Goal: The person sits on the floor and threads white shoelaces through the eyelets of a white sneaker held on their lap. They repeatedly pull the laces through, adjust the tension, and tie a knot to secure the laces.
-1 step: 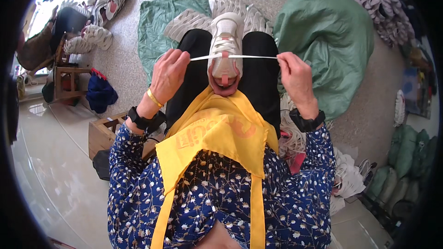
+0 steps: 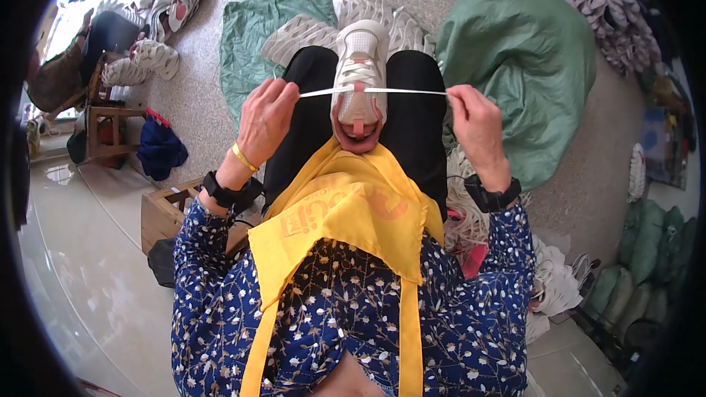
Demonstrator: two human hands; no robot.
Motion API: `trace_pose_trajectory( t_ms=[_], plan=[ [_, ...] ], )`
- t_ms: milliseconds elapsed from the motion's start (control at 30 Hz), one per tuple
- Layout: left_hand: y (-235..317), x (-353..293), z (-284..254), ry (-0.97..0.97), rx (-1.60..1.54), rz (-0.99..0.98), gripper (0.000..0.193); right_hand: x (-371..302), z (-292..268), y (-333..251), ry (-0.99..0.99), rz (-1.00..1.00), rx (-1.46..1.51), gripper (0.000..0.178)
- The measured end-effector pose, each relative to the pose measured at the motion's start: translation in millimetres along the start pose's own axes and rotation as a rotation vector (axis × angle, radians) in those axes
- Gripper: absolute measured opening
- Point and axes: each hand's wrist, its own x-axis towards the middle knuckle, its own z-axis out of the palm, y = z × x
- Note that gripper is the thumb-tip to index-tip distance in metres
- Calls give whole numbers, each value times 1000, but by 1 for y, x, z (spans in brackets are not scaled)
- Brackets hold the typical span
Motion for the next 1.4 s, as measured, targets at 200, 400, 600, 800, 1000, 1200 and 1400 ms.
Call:
trace_pose_trajectory(
  t_ms=[200,400,600,800,1000,1200,1400],
  plan=[
    [-22,-23,0,51,61,-127,10,-22,-22,33,38,143,-46,7],
    [-70,-60,-5,17,3,-368,7,-50,-44,85,97,294,22,11],
    [-143,-119,-34,29,6,-502,7,-74,-68,134,94,487,84,12],
    [-178,-143,-60,32,51,-611,12,-91,-77,179,85,551,133,14],
    [-184,-143,-70,24,77,-566,13,-89,-78,179,7,577,3,11],
    [-191,-139,-75,-38,178,-506,13,-84,-69,180,-122,616,-50,14],
    [-193,-113,-72,-39,183,-430,10,-59,-41,164,-392,743,109,17]
  ],
)
